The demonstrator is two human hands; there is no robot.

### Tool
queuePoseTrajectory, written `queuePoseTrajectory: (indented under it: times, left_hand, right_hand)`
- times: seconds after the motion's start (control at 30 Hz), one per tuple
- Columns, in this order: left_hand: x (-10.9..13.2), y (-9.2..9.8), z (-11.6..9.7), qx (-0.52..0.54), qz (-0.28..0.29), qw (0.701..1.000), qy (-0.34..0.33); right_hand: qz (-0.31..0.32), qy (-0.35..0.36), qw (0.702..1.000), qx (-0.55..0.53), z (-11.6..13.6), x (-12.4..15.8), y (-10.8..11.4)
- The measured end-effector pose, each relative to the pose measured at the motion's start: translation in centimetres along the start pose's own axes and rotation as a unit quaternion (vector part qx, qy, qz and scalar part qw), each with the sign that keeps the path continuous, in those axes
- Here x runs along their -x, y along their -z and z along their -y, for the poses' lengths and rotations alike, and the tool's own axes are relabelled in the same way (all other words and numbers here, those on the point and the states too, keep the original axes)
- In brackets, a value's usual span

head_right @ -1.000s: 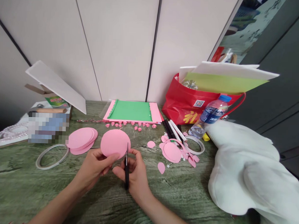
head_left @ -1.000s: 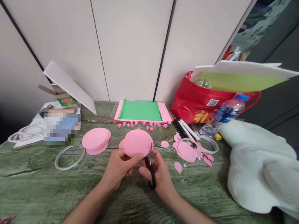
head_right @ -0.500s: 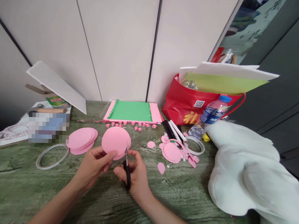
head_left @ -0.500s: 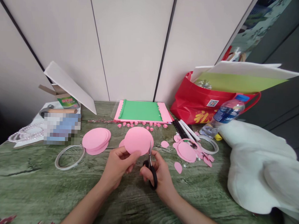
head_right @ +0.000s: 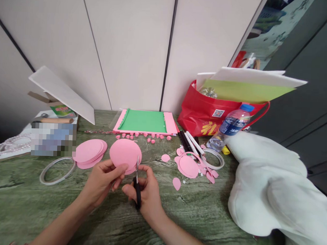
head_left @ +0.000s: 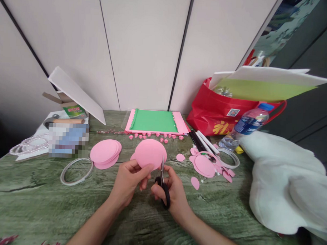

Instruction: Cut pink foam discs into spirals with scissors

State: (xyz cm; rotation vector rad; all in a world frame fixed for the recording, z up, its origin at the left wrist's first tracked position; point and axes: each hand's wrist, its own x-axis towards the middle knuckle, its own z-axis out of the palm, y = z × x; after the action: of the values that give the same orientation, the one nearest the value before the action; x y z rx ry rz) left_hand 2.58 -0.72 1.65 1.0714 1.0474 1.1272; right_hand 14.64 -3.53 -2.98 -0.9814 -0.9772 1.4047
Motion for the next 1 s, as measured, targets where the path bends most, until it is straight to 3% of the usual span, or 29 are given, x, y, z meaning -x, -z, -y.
queuePoseTrajectory:
  times: [0.23,1.0]
  left_hand:
    - [0.16,-0.15,-0.36,-0.033,0.004,0.999,0.018]
    - [0.16,-0.23,-0.76,-0.015,-0.015,1.000,0.003]
  right_hand:
    - [0.006,0.033,0.999,-0.033,0.57,-0.16,0.30]
    - [-0.022,-0.003,0.999,0.030,0.43,-0.20,0.29]
